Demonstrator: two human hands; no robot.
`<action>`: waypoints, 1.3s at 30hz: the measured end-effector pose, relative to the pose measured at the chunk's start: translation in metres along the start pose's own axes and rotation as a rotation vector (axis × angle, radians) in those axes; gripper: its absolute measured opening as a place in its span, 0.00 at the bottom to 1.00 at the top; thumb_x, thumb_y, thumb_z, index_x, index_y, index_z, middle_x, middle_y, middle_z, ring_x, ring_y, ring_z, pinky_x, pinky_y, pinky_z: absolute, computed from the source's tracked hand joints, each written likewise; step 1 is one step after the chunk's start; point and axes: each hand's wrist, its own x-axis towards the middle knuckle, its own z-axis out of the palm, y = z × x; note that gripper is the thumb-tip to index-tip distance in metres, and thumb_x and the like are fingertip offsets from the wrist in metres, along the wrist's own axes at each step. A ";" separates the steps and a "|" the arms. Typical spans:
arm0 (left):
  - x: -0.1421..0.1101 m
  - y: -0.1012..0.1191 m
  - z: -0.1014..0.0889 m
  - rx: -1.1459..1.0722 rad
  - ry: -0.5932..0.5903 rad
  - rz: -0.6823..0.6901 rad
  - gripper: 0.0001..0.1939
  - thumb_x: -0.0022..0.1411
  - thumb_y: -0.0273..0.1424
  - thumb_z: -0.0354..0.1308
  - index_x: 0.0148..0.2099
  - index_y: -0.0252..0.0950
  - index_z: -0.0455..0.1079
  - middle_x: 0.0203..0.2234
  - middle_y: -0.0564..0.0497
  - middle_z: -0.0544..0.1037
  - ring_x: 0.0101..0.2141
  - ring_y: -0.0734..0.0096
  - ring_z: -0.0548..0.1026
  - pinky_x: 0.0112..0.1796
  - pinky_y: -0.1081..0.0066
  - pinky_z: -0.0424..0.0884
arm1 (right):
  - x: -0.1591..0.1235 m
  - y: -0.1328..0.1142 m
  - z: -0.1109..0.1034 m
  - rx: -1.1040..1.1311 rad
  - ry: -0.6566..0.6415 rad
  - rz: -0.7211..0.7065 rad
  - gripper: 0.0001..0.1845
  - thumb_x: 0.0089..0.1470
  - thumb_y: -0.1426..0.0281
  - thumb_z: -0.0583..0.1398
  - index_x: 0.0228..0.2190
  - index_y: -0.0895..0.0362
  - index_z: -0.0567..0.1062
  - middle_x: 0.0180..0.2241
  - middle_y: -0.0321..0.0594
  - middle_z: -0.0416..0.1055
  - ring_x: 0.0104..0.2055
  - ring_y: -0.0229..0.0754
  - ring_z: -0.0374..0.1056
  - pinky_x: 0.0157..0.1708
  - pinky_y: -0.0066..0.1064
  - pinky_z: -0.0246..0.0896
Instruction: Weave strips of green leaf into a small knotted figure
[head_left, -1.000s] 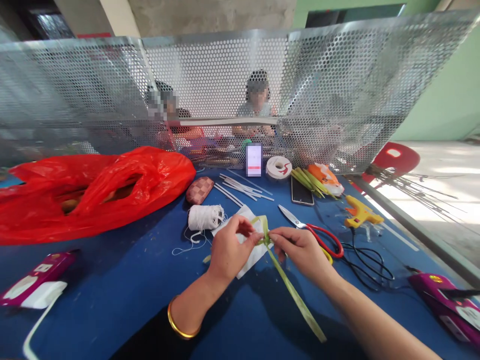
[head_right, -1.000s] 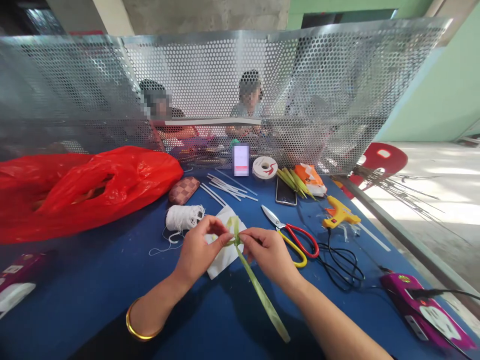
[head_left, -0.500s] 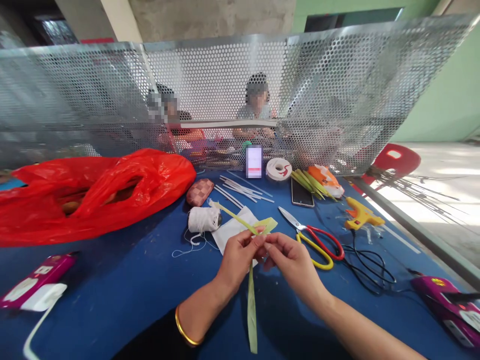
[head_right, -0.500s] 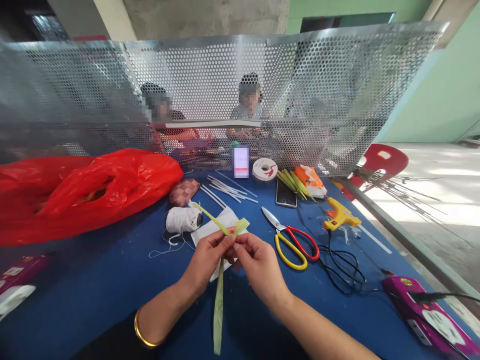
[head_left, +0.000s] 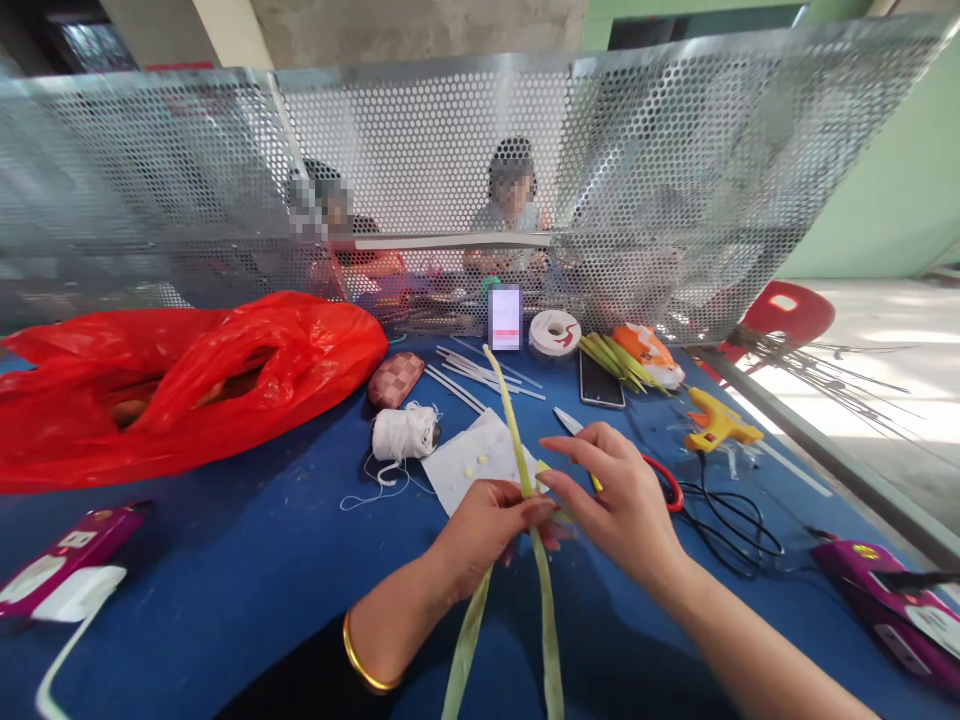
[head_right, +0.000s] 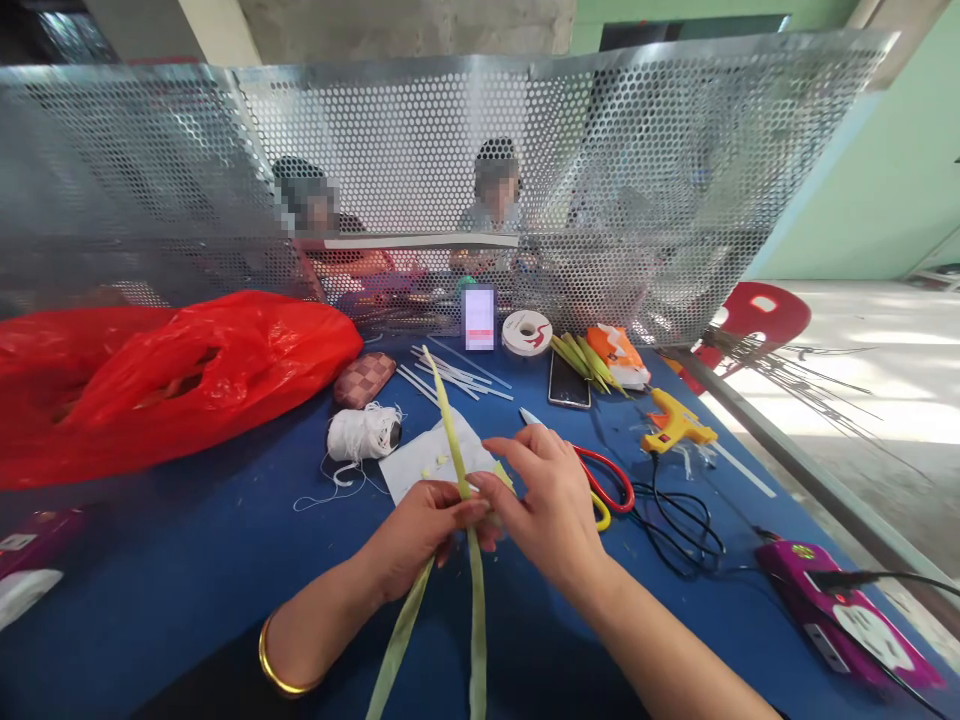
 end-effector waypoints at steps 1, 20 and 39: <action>-0.002 -0.001 0.003 0.052 -0.027 -0.023 0.18 0.56 0.42 0.60 0.33 0.30 0.79 0.25 0.45 0.80 0.19 0.76 0.66 0.17 0.76 0.51 | 0.002 0.001 0.000 0.019 -0.050 -0.003 0.12 0.54 0.61 0.62 0.37 0.54 0.80 0.31 0.40 0.69 0.34 0.43 0.67 0.33 0.33 0.60; 0.003 0.011 -0.020 -0.255 0.004 -0.106 0.13 0.60 0.36 0.60 0.29 0.31 0.75 0.18 0.53 0.72 0.16 0.83 0.63 0.14 0.79 0.43 | -0.024 -0.016 0.014 -0.388 -0.085 -0.998 0.12 0.62 0.78 0.52 0.32 0.60 0.75 0.28 0.41 0.74 0.34 0.44 0.70 0.44 0.40 0.60; 0.005 0.008 -0.011 -0.570 0.105 -0.273 0.12 0.62 0.31 0.59 0.27 0.33 0.76 0.25 0.49 0.79 0.28 0.74 0.76 0.33 0.75 0.71 | -0.023 -0.018 0.040 -0.403 -0.230 -0.988 0.10 0.62 0.78 0.51 0.38 0.60 0.73 0.28 0.39 0.70 0.30 0.42 0.65 0.39 0.41 0.58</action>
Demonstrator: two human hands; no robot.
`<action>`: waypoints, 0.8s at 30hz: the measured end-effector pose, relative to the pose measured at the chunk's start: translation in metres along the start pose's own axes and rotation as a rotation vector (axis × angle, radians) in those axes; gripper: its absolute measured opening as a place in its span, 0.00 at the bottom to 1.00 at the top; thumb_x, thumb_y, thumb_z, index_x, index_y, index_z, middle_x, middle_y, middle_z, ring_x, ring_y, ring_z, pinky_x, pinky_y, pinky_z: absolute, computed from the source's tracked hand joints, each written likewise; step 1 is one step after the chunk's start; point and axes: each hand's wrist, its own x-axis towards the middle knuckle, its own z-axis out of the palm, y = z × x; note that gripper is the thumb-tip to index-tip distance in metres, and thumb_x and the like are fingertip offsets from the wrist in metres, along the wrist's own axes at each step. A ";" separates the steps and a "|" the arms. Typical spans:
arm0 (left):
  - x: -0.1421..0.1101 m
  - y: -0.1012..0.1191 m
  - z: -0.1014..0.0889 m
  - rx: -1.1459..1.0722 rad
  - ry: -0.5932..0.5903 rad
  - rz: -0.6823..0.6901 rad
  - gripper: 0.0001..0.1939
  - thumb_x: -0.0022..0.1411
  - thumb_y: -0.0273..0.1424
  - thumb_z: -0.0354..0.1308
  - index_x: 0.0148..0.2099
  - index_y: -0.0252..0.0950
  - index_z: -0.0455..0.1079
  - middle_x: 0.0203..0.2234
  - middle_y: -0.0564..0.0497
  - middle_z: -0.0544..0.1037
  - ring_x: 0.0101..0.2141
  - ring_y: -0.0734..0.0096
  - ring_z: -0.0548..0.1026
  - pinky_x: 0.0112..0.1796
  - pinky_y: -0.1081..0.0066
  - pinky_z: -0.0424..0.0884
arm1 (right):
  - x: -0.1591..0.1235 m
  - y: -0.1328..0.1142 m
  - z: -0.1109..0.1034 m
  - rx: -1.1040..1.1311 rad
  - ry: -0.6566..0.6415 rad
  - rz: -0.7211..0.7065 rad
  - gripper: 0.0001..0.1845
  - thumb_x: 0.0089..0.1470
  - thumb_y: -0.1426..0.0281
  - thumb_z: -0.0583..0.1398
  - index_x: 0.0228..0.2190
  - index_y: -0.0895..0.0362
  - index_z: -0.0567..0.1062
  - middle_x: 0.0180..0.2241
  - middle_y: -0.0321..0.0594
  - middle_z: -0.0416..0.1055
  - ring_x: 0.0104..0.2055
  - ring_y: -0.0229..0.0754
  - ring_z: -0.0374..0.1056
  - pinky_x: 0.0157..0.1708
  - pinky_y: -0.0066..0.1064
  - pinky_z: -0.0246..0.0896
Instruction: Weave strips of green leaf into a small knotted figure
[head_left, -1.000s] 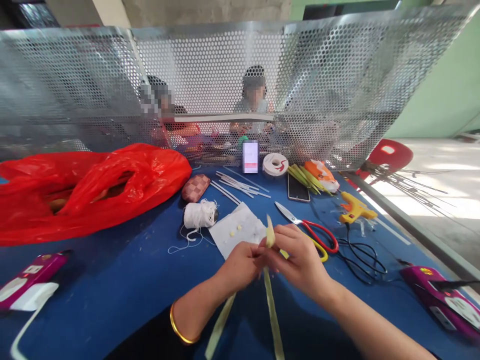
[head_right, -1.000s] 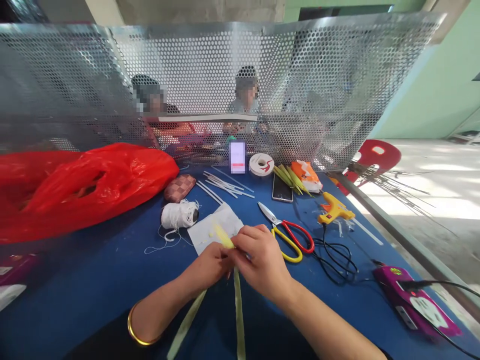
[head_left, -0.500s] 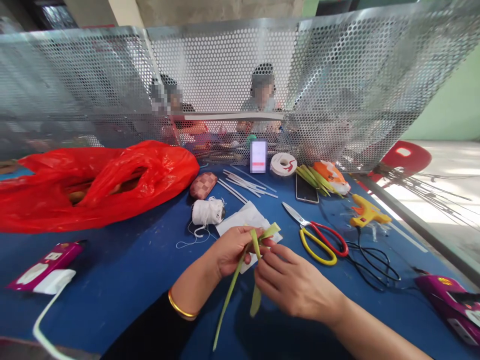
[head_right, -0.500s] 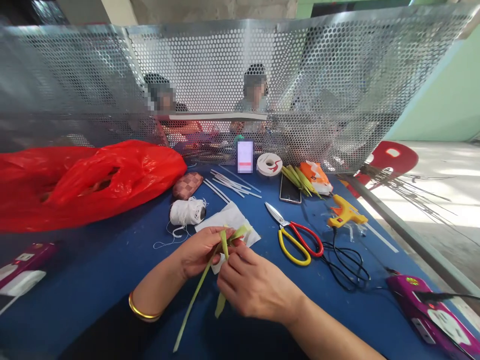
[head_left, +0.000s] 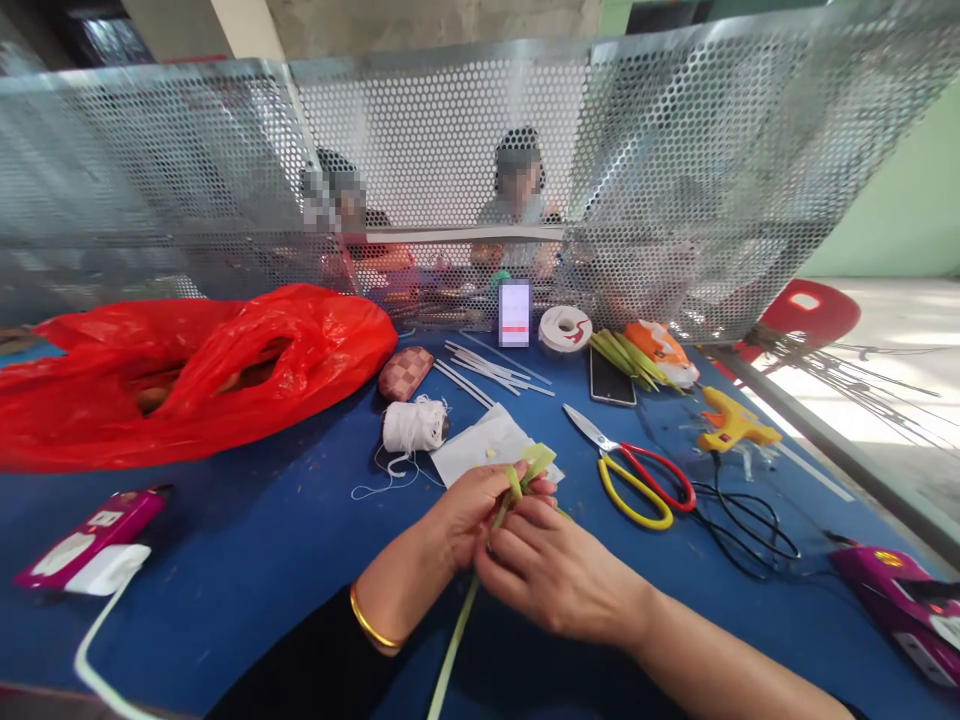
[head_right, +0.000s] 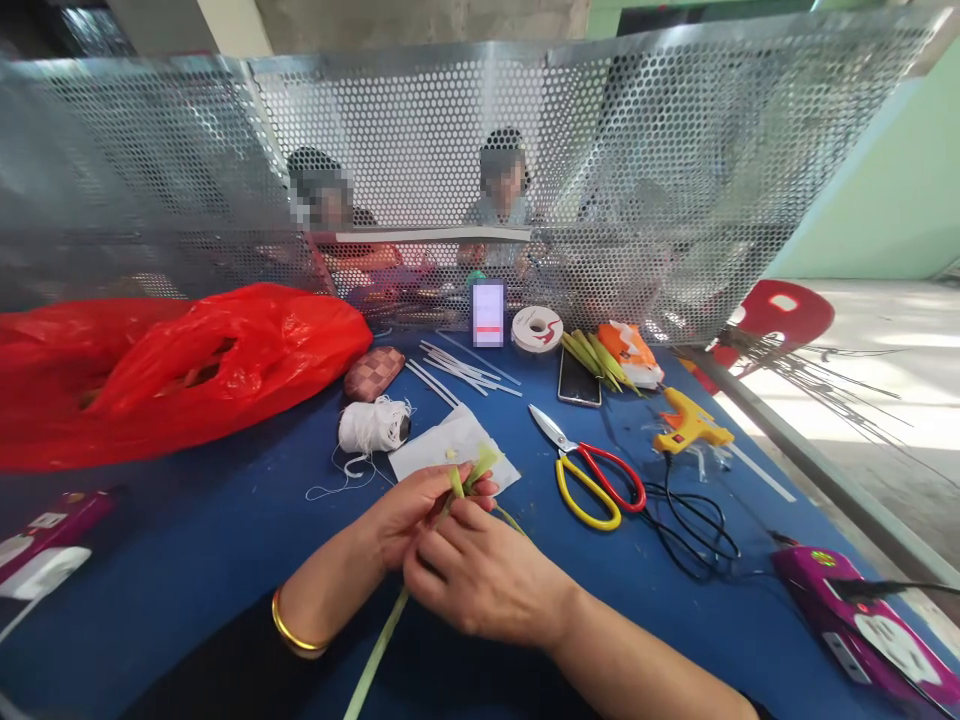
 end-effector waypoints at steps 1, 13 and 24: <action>0.001 -0.003 0.001 0.017 0.001 -0.005 0.12 0.61 0.31 0.60 0.26 0.34 0.76 0.25 0.49 0.79 0.28 0.73 0.76 0.34 0.74 0.72 | 0.001 -0.001 0.002 -0.005 0.007 -0.022 0.10 0.62 0.78 0.52 0.35 0.59 0.73 0.26 0.37 0.69 0.28 0.41 0.64 0.37 0.40 0.57; 0.001 -0.004 -0.003 0.152 -0.113 0.117 0.08 0.57 0.31 0.63 0.32 0.29 0.76 0.24 0.49 0.78 0.22 0.78 0.73 0.24 0.81 0.69 | -0.015 0.011 -0.005 0.309 0.489 0.583 0.05 0.57 0.75 0.55 0.30 0.55 0.69 0.24 0.36 0.70 0.27 0.39 0.66 0.32 0.34 0.62; -0.006 0.010 -0.007 0.114 -0.058 0.168 0.11 0.64 0.31 0.55 0.38 0.26 0.74 0.36 0.38 0.81 0.24 0.74 0.78 0.24 0.80 0.75 | -0.015 0.036 0.005 1.055 0.673 1.348 0.15 0.52 0.61 0.62 0.20 0.57 0.71 0.19 0.35 0.69 0.25 0.38 0.66 0.30 0.29 0.63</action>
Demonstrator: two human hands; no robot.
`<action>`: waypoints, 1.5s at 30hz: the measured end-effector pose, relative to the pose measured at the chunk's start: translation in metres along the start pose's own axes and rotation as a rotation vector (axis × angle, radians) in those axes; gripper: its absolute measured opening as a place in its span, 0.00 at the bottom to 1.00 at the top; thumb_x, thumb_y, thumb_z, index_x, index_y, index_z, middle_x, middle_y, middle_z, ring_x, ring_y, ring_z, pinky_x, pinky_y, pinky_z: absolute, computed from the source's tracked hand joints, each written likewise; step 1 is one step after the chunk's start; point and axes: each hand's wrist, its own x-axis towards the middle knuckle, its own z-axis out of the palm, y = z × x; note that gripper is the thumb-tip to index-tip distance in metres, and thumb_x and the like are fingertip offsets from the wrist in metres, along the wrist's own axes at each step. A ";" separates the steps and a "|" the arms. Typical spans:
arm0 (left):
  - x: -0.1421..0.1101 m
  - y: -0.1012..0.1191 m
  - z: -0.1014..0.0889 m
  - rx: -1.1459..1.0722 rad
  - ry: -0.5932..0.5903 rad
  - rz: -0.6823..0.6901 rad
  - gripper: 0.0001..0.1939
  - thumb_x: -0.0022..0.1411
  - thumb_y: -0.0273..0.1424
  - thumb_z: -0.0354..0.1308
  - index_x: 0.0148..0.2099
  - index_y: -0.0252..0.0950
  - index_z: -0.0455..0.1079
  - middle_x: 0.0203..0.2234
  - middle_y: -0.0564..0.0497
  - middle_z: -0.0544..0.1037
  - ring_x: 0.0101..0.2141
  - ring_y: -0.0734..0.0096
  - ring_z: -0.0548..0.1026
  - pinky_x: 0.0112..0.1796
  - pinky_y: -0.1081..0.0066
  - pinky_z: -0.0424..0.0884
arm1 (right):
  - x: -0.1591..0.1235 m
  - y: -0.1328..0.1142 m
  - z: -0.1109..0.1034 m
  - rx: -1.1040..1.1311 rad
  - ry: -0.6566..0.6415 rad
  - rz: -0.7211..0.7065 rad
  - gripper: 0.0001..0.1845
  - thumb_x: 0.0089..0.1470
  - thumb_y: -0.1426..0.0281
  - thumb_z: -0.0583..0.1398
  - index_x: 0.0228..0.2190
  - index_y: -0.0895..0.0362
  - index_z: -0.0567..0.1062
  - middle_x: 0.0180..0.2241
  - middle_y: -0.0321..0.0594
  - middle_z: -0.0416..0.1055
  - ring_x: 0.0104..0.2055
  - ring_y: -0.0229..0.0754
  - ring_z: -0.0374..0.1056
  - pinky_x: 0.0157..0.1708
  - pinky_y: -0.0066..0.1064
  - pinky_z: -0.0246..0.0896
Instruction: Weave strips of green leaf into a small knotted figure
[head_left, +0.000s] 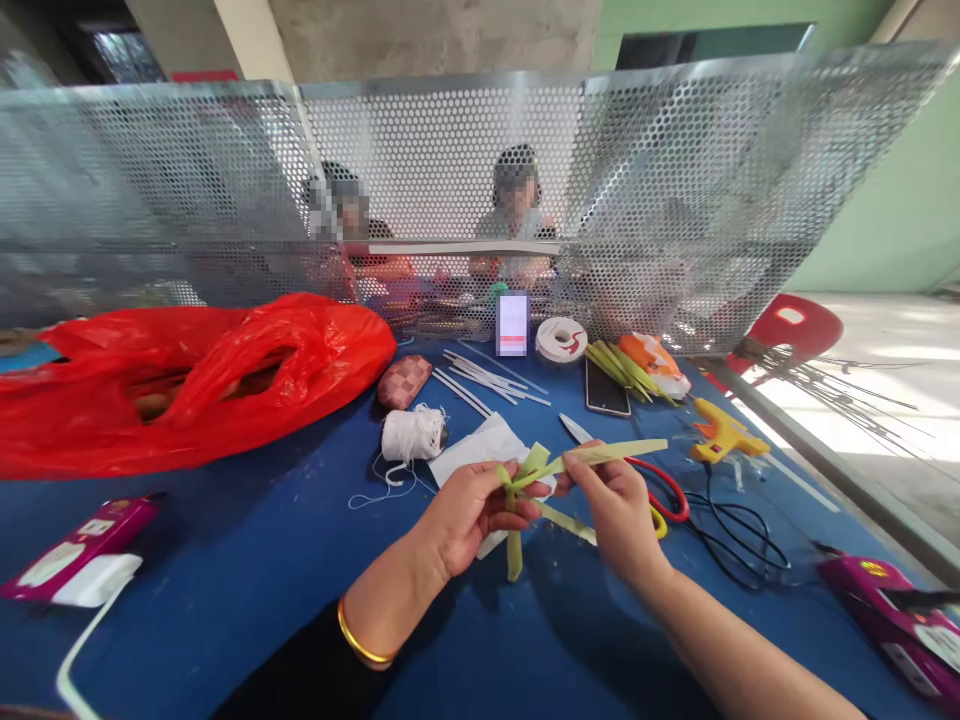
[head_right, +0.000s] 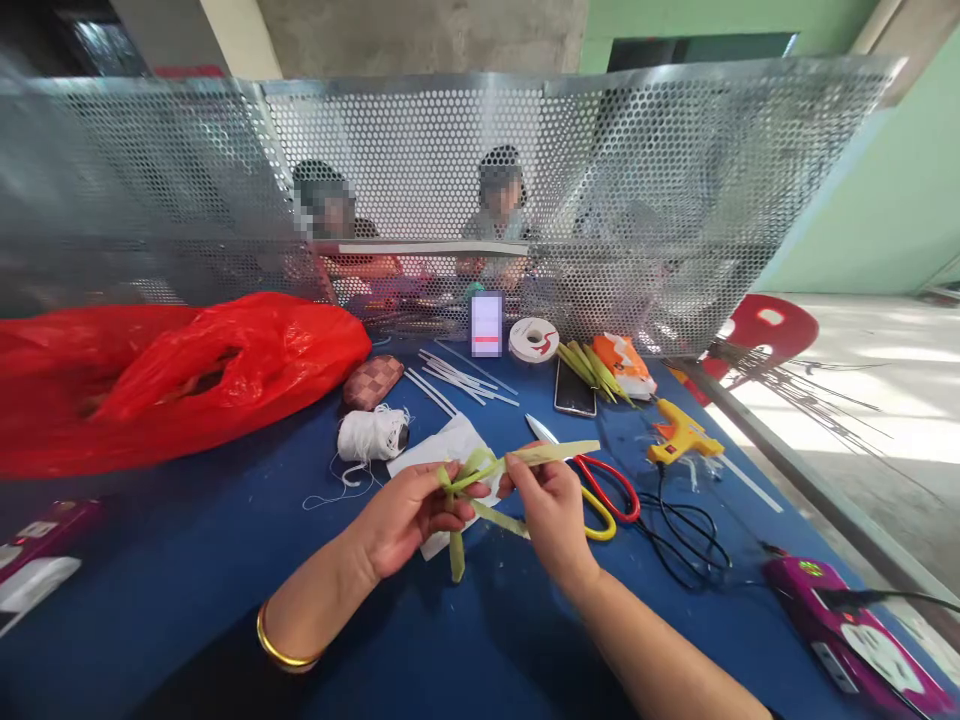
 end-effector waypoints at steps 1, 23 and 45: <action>-0.001 0.001 0.000 -0.002 0.007 0.014 0.11 0.64 0.30 0.55 0.39 0.26 0.74 0.35 0.38 0.82 0.24 0.74 0.78 0.24 0.79 0.75 | 0.001 0.002 0.000 0.029 -0.016 0.058 0.15 0.50 0.61 0.63 0.20 0.57 0.71 0.19 0.36 0.69 0.24 0.38 0.66 0.30 0.29 0.63; 0.007 0.003 -0.009 0.040 0.098 0.096 0.12 0.62 0.32 0.57 0.40 0.28 0.76 0.35 0.42 0.80 0.25 0.77 0.76 0.18 0.83 0.67 | 0.003 -0.029 -0.024 -0.057 -0.826 0.081 0.11 0.58 0.66 0.60 0.41 0.58 0.76 0.33 0.40 0.76 0.34 0.39 0.72 0.37 0.31 0.68; -0.002 -0.008 0.004 0.320 -0.302 -0.068 0.20 0.59 0.42 0.57 0.38 0.27 0.76 0.32 0.38 0.81 0.17 0.80 0.69 0.16 0.80 0.61 | 0.002 -0.021 -0.019 -0.587 -0.227 -0.162 0.10 0.59 0.65 0.53 0.27 0.54 0.64 0.21 0.30 0.60 0.22 0.35 0.54 0.23 0.28 0.48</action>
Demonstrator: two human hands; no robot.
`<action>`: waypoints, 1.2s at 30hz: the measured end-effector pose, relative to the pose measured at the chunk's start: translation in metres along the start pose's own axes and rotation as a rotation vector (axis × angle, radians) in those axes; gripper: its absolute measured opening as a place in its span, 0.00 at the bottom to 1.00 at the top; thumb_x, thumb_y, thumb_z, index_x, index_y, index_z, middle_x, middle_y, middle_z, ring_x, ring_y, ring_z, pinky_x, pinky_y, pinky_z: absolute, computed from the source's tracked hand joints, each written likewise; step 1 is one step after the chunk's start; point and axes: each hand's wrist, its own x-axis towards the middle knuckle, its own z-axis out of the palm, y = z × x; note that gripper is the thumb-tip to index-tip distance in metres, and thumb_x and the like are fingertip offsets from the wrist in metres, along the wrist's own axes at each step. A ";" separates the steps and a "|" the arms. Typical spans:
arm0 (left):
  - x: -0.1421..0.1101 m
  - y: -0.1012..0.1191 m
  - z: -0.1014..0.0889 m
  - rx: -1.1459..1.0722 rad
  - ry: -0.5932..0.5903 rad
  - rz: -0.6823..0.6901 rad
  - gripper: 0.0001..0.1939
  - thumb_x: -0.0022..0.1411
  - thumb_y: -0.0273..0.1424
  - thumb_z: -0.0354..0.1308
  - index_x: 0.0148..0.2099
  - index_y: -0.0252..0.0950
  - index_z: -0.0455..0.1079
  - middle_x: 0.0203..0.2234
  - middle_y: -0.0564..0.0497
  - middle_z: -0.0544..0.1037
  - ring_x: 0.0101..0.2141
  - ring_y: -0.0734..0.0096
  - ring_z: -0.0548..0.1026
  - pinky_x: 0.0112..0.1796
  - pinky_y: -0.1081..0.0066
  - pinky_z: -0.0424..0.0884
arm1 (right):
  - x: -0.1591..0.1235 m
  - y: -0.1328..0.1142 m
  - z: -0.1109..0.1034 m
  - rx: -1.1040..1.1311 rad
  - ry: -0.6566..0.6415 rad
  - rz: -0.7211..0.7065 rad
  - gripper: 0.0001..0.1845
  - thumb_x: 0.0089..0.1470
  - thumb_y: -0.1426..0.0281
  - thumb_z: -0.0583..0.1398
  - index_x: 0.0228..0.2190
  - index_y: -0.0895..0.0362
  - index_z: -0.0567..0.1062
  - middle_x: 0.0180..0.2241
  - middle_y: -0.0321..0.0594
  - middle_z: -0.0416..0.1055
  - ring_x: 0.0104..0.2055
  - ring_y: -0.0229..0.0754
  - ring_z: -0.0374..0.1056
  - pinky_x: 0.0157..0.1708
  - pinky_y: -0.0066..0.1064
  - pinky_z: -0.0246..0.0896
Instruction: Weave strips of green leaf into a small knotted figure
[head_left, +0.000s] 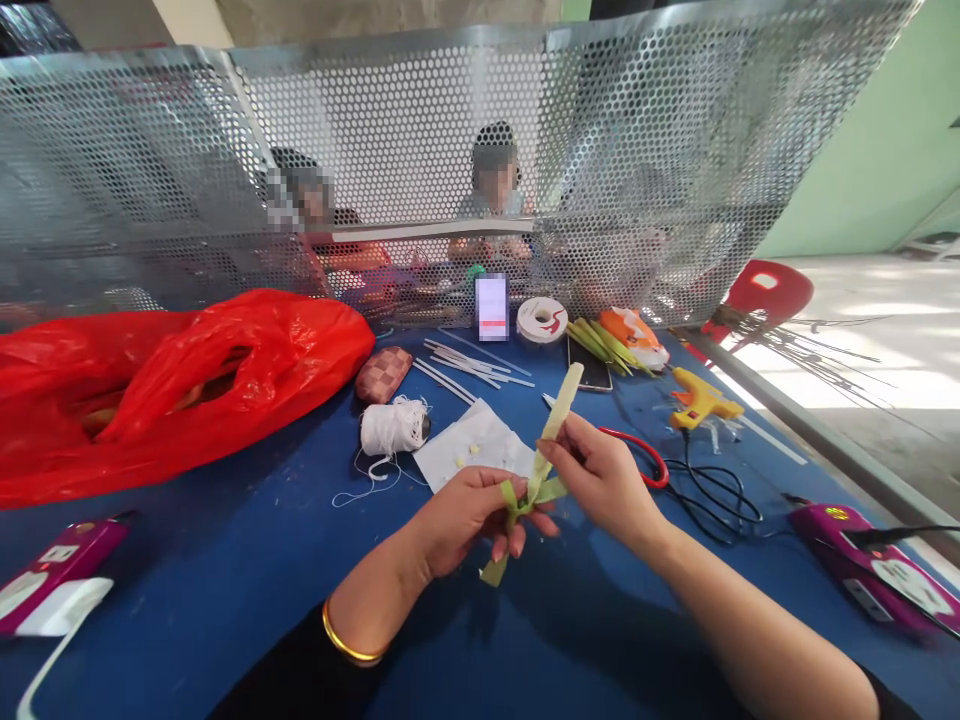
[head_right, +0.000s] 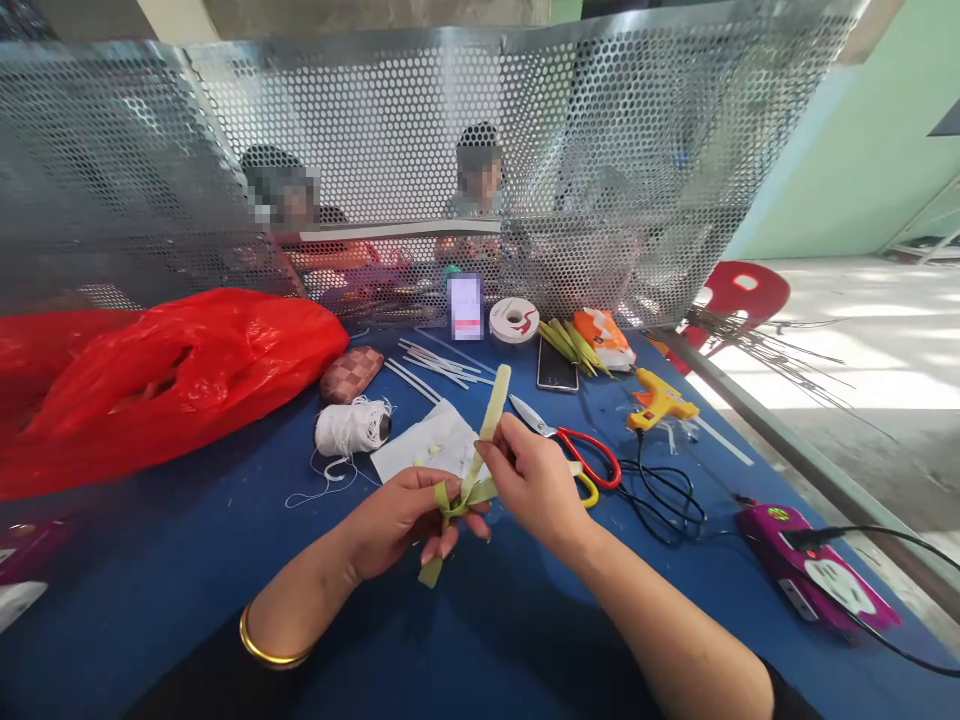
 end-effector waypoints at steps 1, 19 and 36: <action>0.000 0.000 0.000 -0.014 -0.016 -0.003 0.21 0.60 0.42 0.57 0.39 0.27 0.76 0.32 0.38 0.81 0.17 0.80 0.70 0.16 0.80 0.61 | 0.001 0.000 -0.002 0.019 -0.015 0.017 0.10 0.59 0.65 0.54 0.27 0.54 0.65 0.21 0.30 0.60 0.23 0.35 0.54 0.23 0.28 0.48; -0.004 0.009 -0.006 0.008 0.001 0.022 0.17 0.58 0.41 0.61 0.35 0.29 0.76 0.26 0.46 0.78 0.20 0.81 0.68 0.19 0.79 0.56 | 0.011 0.002 -0.044 0.667 -0.751 0.172 0.18 0.58 0.63 0.59 0.47 0.58 0.74 0.34 0.41 0.76 0.31 0.39 0.72 0.32 0.31 0.66; -0.004 0.007 -0.001 0.021 0.021 -0.049 0.18 0.56 0.43 0.62 0.35 0.29 0.76 0.25 0.46 0.79 0.18 0.79 0.68 0.17 0.78 0.58 | 0.001 -0.015 -0.009 0.817 0.117 0.241 0.15 0.59 0.55 0.57 0.38 0.53 0.68 0.20 0.28 0.64 0.14 0.31 0.57 0.17 0.26 0.57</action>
